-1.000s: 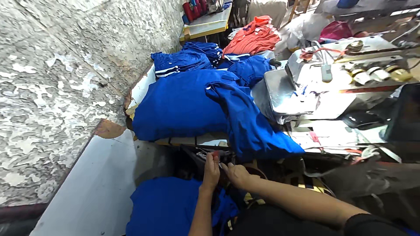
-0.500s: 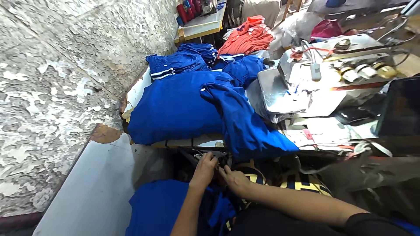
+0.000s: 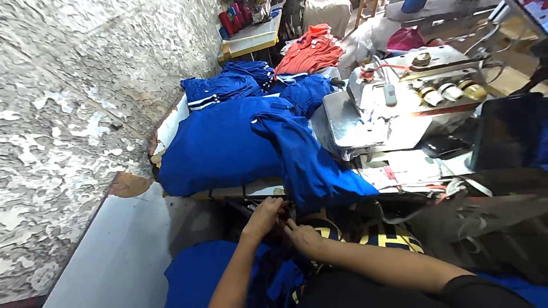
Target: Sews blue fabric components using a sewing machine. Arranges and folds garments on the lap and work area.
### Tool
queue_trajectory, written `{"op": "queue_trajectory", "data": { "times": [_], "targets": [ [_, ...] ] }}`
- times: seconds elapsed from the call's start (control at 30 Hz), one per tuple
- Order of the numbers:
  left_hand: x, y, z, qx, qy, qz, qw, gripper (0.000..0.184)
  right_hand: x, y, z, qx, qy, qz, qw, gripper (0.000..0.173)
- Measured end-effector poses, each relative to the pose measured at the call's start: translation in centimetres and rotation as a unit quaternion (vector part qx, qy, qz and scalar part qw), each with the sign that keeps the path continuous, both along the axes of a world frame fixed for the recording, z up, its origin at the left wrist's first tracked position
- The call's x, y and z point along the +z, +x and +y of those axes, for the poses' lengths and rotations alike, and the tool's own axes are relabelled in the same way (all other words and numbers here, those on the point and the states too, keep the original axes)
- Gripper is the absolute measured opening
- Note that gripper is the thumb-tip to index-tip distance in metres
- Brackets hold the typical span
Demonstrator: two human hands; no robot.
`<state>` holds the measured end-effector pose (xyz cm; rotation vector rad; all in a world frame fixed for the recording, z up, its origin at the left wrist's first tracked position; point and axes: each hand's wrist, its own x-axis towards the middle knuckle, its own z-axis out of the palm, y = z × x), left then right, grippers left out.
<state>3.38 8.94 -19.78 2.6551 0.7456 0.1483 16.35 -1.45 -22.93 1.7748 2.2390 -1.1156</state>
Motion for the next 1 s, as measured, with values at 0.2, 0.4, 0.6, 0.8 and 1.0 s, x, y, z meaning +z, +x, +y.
{"op": "queue_trajectory", "data": {
  "times": [0.2,0.4,0.6,0.8,1.0],
  "targets": [
    [2.4,1.4,-1.0,-0.002,-0.045,0.133,0.990,0.020,0.0,0.0,0.0,0.005,-0.002,0.000,1.000,0.053],
    [3.4,2.5,-0.9,-0.016,-0.025,0.205,0.978,0.021,-0.1,0.3,-0.2,-0.003,0.012,0.013,1.000,0.055],
    [1.2,2.5,-0.2,-0.014,-0.075,0.238,0.968,0.023,-0.1,0.5,-0.2,-0.002,0.013,0.027,1.000,0.045],
    [0.9,3.5,-1.5,0.053,-0.090,0.309,0.945,0.034,-0.6,1.0,-0.2,-0.008,0.012,0.058,0.998,0.041],
    [0.3,4.4,-1.6,0.087,-0.037,0.341,0.935,0.026,-1.5,5.0,-2.2,0.029,0.147,0.181,0.972,0.035]
  ]
}}
